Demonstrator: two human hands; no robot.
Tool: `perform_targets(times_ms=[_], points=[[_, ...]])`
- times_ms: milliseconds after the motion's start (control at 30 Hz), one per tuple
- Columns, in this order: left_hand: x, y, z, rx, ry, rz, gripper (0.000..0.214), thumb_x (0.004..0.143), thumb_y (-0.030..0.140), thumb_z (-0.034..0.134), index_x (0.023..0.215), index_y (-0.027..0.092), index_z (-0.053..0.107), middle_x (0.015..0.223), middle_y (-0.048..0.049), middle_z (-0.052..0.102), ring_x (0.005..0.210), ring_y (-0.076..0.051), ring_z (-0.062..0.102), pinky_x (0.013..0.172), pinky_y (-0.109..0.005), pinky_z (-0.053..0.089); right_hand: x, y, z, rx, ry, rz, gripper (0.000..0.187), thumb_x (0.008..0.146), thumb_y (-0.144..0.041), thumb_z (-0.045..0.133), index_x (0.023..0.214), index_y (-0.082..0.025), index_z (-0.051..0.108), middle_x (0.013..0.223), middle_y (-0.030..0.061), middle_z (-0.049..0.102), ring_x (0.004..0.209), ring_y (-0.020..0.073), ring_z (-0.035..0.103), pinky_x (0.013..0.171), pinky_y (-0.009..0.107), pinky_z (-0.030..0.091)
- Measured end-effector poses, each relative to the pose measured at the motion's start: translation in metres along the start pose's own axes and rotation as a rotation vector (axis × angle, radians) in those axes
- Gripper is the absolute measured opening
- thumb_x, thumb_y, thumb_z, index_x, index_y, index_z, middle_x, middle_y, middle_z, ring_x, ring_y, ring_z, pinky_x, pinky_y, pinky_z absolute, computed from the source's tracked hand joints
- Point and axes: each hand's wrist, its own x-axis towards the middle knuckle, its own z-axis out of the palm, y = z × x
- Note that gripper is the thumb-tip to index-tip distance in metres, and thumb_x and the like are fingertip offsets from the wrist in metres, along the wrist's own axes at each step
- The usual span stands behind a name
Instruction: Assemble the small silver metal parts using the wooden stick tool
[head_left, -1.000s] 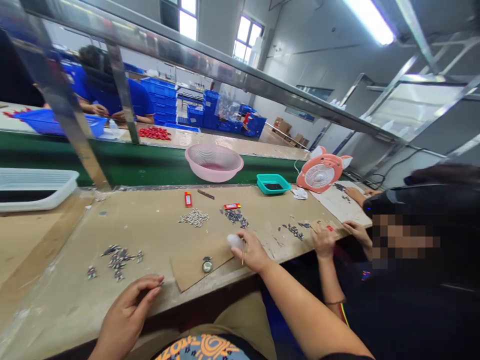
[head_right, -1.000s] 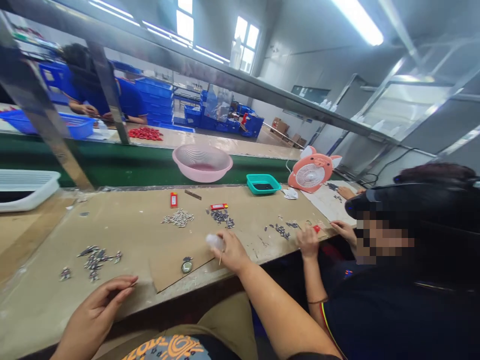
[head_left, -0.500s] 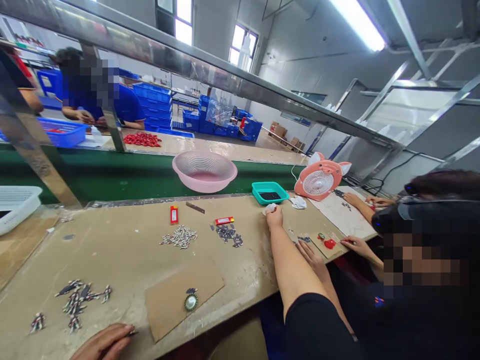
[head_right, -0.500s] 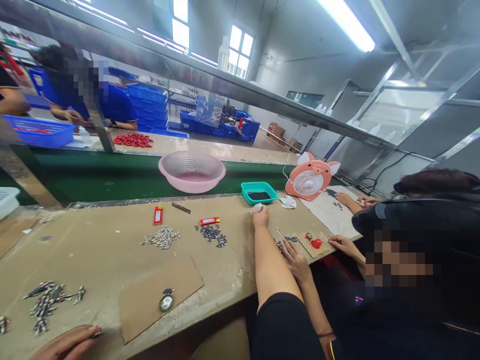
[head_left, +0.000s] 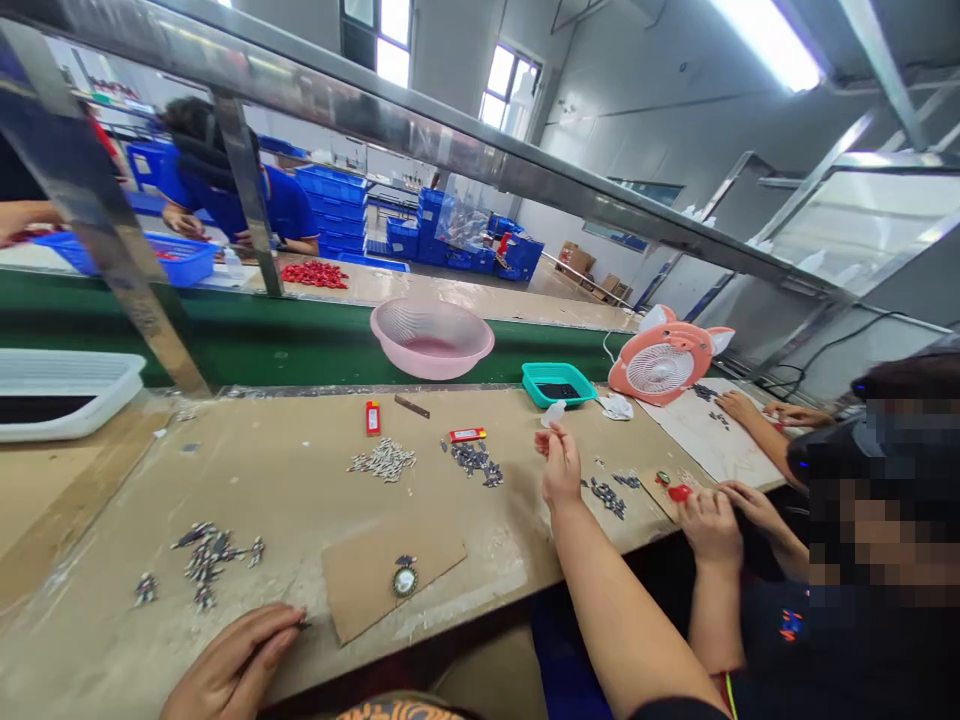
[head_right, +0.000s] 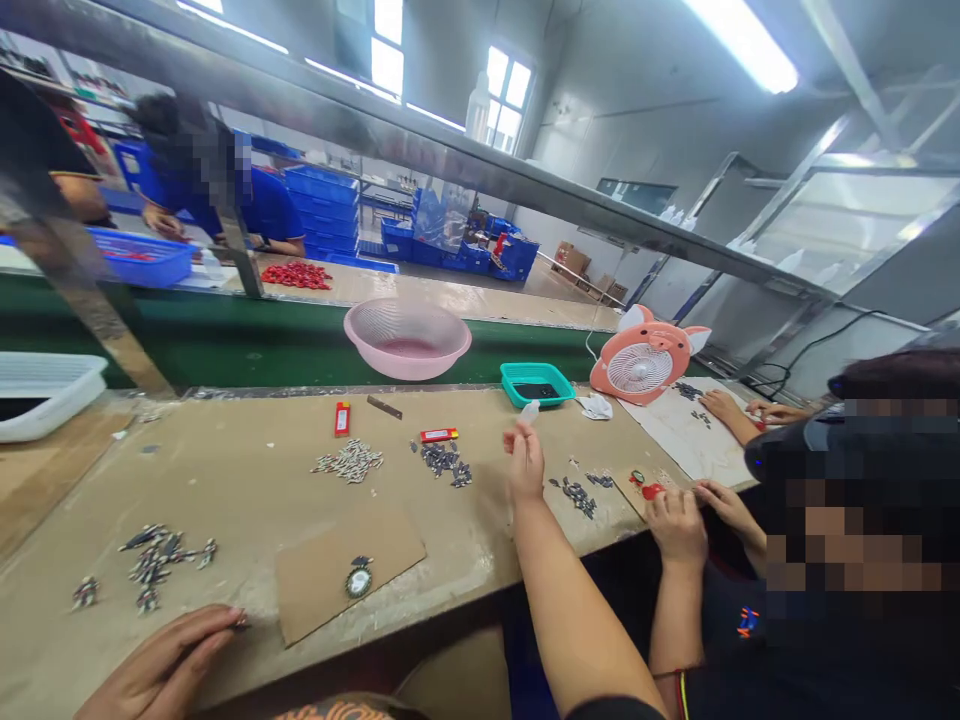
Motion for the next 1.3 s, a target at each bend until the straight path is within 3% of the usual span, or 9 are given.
perform_targets(times_ms=[67, 133, 200, 333, 567, 900, 1100, 1300], points=[[0.003, 0.015, -0.004, -0.058, -0.003, -0.089, 0.026, 0.076, 0.047, 0.056, 0.084, 0.028, 0.072, 0.091, -0.0033, 0.073, 0.088, -0.025, 0.067, 0.083, -0.038, 0.054, -0.054, -0.012, 0.004, 0.068, -0.166, -0.001, 0.036, 0.092, -0.04, 0.036, 0.113, -0.018, 0.056, 0.084, 0.0046, 0.066, 0.078, 0.0164, 0.062, 0.075, 0.034, 0.05], [0.006, 0.026, -0.006, -0.16, -0.029, -0.177, 0.027, 0.078, 0.045, 0.056, 0.088, 0.025, 0.071, 0.094, -0.0054, 0.072, 0.09, -0.024, 0.066, 0.085, -0.038, 0.052, -0.104, -0.023, 0.006, 0.135, -0.454, -0.082, 0.032, 0.092, -0.038, 0.039, 0.109, -0.02, 0.061, 0.087, 0.0057, 0.066, 0.081, 0.0175, 0.061, 0.077, 0.035, 0.049], [0.007, 0.035, -0.006, -0.303, -0.058, -0.278, 0.027, 0.079, 0.042, 0.057, 0.092, 0.022, 0.068, 0.093, -0.0065, 0.071, 0.085, -0.022, 0.066, 0.08, -0.035, 0.053, -0.143, -0.031, 0.005, 0.109, -0.623, -0.183, 0.027, 0.092, -0.034, 0.043, 0.1, -0.022, 0.066, 0.088, 0.0064, 0.066, 0.084, 0.0188, 0.06, 0.079, 0.036, 0.048], [0.002, 0.045, 0.0, -0.541, -0.103, -0.404, 0.026, 0.077, 0.038, 0.062, 0.093, 0.018, 0.066, 0.083, -0.0053, 0.069, 0.077, -0.019, 0.064, 0.073, -0.031, 0.052, -0.185, -0.039, 0.007, 0.108, -0.758, -0.337, 0.023, 0.092, -0.026, 0.044, 0.095, -0.023, 0.066, 0.086, 0.0058, 0.066, 0.086, 0.0196, 0.058, 0.08, 0.037, 0.047], [0.001, 0.065, 0.018, -0.716, -0.212, -0.447, 0.022, 0.076, 0.034, 0.064, 0.09, 0.017, 0.067, 0.078, -0.0032, 0.066, 0.074, -0.016, 0.059, 0.071, -0.028, 0.048, -0.197, -0.042, 0.012, -0.026, -0.746, -0.414, 0.019, 0.091, -0.025, 0.045, 0.092, -0.022, 0.063, 0.083, 0.0052, 0.064, 0.082, 0.019, 0.058, 0.078, 0.036, 0.046], [0.012, 0.071, 0.028, -0.621, -0.305, -0.351, 0.02, 0.08, 0.035, 0.059, 0.089, 0.019, 0.066, 0.081, -0.0031, 0.066, 0.078, -0.018, 0.06, 0.071, -0.028, 0.048, -0.196, -0.047, 0.013, -0.061, -0.777, -0.42, 0.019, 0.091, -0.025, 0.044, 0.091, -0.023, 0.063, 0.082, 0.0046, 0.065, 0.081, 0.0192, 0.057, 0.079, 0.037, 0.044], [0.011, 0.071, 0.028, -0.626, -0.323, -0.348, 0.019, 0.079, 0.034, 0.059, 0.087, 0.018, 0.064, 0.078, -0.0026, 0.064, 0.075, -0.017, 0.058, 0.07, -0.027, 0.046, -0.202, -0.069, 0.011, 0.152, -0.774, -0.276, 0.025, 0.093, -0.031, 0.04, 0.089, -0.023, 0.063, 0.076, 0.0047, 0.063, 0.078, 0.0192, 0.058, 0.074, 0.036, 0.047], [0.011, 0.075, 0.024, -0.588, -0.334, -0.332, 0.018, 0.081, 0.033, 0.056, 0.087, 0.018, 0.065, 0.078, -0.0027, 0.064, 0.074, -0.017, 0.058, 0.07, -0.028, 0.046, -0.211, -0.089, 0.02, 0.205, -0.856, -0.291, 0.025, 0.093, -0.029, 0.039, 0.087, -0.023, 0.063, 0.077, 0.005, 0.064, 0.08, 0.0195, 0.058, 0.076, 0.037, 0.048]])
